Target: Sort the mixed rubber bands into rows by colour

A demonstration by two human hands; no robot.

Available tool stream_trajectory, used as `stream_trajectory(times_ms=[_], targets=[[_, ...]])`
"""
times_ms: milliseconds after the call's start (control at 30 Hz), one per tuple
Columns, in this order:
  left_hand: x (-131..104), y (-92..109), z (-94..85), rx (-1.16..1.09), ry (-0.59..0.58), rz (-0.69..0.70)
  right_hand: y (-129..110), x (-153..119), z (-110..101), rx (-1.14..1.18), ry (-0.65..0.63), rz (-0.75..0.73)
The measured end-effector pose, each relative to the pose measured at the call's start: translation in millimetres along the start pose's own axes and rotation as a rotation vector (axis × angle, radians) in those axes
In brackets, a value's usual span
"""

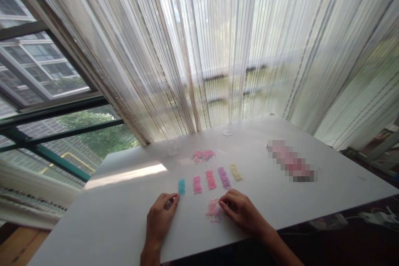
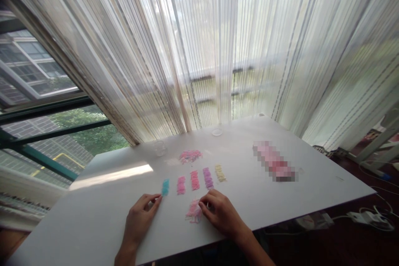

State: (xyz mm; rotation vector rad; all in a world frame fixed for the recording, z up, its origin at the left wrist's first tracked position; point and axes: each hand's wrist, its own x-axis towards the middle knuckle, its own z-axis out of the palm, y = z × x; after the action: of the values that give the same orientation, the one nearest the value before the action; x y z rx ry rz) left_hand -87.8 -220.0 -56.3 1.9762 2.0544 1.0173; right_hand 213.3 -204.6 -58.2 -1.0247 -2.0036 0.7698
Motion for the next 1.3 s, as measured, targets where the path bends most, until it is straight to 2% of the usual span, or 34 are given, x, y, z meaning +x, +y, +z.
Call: stream_trajectory(times_ms=[200, 467, 1033, 1300], targets=[[-0.2, -3.0, 1.2, 0.031, -0.026, -0.012, -0.4, 0.6, -0.3, 0.006, -0.008, 0.008], [0.3, 1.2, -0.9, 0.023, -0.004, -0.037, -1.1, -0.2, -0.6, 0.004, 0.001, 0.001], [-2.3, 0.8, -0.4, 0.026, -0.024, -0.014, 0.4, 0.6, 0.2, 0.014, 0.023, 0.000], [0.6, 3.8, 0.9, 0.084, -0.016, -0.084, -1.1, 0.8, -0.3, 0.013, 0.021, 0.002]])
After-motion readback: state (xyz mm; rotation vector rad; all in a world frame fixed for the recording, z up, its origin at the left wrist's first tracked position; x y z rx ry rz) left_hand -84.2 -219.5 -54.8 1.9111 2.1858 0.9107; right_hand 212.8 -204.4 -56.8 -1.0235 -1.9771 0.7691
